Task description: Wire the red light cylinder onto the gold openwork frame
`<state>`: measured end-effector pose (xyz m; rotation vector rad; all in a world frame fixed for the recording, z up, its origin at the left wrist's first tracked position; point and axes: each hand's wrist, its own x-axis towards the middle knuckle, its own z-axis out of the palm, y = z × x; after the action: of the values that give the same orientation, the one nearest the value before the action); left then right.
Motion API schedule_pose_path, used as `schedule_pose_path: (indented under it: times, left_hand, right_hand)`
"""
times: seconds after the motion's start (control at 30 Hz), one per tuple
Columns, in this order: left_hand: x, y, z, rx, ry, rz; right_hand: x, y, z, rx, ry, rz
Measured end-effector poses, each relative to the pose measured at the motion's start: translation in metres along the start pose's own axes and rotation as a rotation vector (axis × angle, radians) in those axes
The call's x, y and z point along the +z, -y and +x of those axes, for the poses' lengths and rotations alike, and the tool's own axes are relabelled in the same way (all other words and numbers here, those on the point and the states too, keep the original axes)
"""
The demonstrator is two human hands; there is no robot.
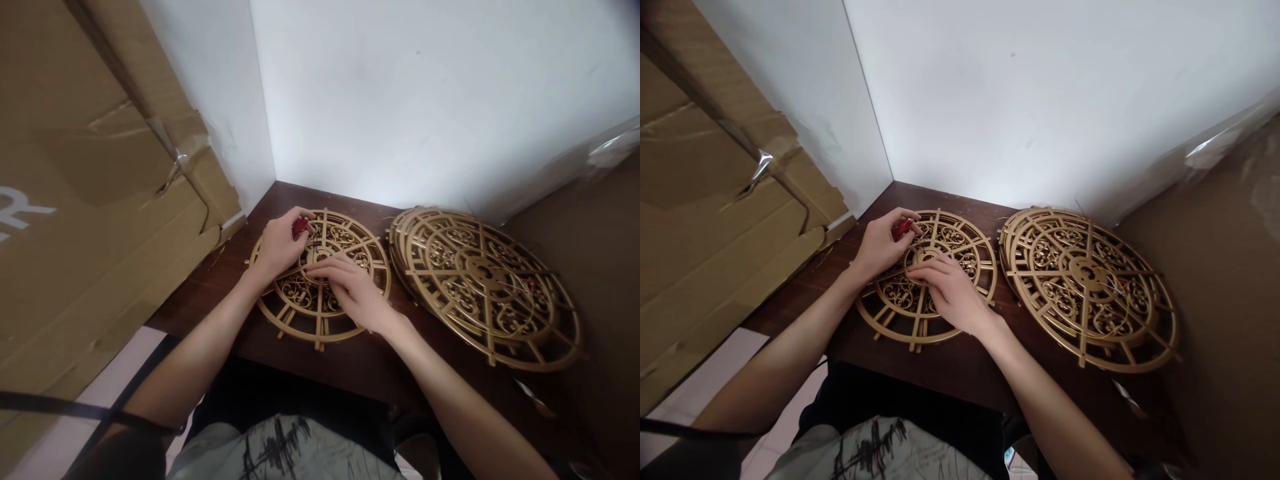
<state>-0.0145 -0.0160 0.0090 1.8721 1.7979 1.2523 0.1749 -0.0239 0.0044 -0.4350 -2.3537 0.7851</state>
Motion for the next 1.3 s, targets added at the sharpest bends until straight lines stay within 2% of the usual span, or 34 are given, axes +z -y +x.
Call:
schedule_pose_path:
  times: [0.13, 0.3, 0.63, 1.3]
  left_hand:
    - [-0.001, -0.003, 0.0, -0.012, 0.096, 0.009]
    - [-0.001, -0.009, -0.002, -0.037, 0.139, -0.058]
    - [0.0, -0.01, -0.002, -0.031, 0.12, -0.09]
    - [0.002, -0.014, -0.005, 0.076, 0.041, -0.048]
  right_hand:
    - [0.003, -0.004, -0.002, -0.032, 0.088, -0.157]
    - [0.003, -0.008, -0.004, 0.022, 0.05, -0.196]
    - [0.001, -0.012, -0.004, 0.091, -0.057, -0.208]
    - [-0.002, -0.015, -0.004, 0.186, -0.11, -0.35]
